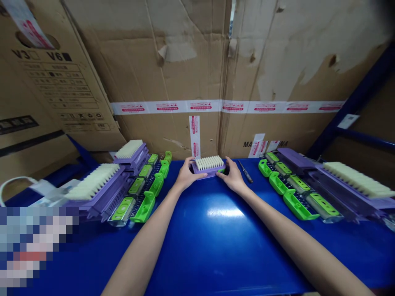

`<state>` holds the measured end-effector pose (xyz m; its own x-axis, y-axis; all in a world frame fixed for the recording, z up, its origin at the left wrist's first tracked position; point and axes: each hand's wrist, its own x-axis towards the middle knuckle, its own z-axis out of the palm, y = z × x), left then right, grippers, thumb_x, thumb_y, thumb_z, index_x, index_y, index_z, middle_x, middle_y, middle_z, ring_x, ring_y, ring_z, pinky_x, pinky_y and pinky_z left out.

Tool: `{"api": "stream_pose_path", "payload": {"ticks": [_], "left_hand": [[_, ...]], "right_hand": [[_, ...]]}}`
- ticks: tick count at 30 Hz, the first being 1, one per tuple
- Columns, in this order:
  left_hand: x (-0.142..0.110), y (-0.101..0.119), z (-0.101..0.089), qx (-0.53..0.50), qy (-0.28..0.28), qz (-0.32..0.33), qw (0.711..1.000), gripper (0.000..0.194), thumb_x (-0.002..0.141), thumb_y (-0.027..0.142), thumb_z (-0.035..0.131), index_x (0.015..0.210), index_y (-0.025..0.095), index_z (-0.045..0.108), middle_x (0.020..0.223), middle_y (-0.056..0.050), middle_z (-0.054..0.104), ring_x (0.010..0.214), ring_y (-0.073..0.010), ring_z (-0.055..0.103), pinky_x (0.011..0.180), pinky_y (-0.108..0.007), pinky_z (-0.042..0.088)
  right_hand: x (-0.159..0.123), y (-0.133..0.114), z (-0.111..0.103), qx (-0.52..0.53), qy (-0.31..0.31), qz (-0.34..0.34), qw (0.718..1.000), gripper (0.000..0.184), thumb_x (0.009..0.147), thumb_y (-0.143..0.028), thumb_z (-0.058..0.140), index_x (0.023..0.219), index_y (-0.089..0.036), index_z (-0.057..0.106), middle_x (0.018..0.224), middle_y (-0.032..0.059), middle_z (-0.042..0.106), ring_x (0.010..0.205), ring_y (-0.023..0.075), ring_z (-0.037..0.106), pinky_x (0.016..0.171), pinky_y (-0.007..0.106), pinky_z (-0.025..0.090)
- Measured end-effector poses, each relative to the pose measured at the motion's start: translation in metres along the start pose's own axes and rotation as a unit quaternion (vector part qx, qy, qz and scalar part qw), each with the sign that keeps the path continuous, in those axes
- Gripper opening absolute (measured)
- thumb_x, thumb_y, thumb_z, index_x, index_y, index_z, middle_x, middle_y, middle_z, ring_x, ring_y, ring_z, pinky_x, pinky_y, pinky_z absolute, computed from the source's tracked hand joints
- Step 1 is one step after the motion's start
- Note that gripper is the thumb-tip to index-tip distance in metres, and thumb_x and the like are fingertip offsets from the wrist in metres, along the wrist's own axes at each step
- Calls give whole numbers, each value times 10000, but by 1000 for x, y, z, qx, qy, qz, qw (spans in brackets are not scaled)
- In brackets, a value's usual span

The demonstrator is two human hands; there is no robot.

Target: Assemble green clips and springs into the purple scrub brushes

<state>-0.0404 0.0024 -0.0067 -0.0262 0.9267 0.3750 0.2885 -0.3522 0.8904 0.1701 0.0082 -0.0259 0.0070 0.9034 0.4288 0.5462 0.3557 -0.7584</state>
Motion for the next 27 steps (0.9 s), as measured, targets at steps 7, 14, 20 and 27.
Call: {"api": "stream_pose_path", "payload": {"ticks": [7, 14, 20, 27], "left_hand": [[0, 5, -6, -39, 73, -69, 994, 406, 765, 504, 554, 994, 173, 499, 420, 95, 437, 370, -95, 453, 415, -193, 346], [2, -7, -1, 76, 78, 24, 994, 564, 639, 173, 599, 1175, 192, 425, 943, -44, 575, 831, -158, 560, 665, -260, 465], [-8, 5, 0, 219, 19, 157, 963, 731, 637, 191, 639, 1309, 195, 352, 1251, -122, 445, 1193, -264, 420, 990, -415, 359], [-16, 17, 6, 390, -73, 278, 875, 546, 758, 413, 623, 1250, 228, 475, 1346, -109, 430, 1265, -283, 365, 1076, -462, 236]], "right_hand": [[0, -8, -12, 36, 149, 58, 987, 432, 804, -408, 481, 1125, -135, 581, 829, 81, 628, 796, 224, 587, 812, 385, 457], [-9, -27, -20, -33, 82, -32, 996, 530, 800, -534, 503, 1174, -164, 570, 916, 87, 663, 865, 236, 598, 852, 385, 421], [-14, -26, -21, -199, -101, -215, 951, 783, 728, -445, 629, 1407, -201, 326, 1317, 143, 497, 1185, 306, 456, 1049, 522, 187], [-11, -20, -14, -275, -45, -140, 950, 781, 780, -392, 578, 1443, -188, 219, 1401, 162, 377, 1283, 311, 340, 1031, 518, 234]]}}
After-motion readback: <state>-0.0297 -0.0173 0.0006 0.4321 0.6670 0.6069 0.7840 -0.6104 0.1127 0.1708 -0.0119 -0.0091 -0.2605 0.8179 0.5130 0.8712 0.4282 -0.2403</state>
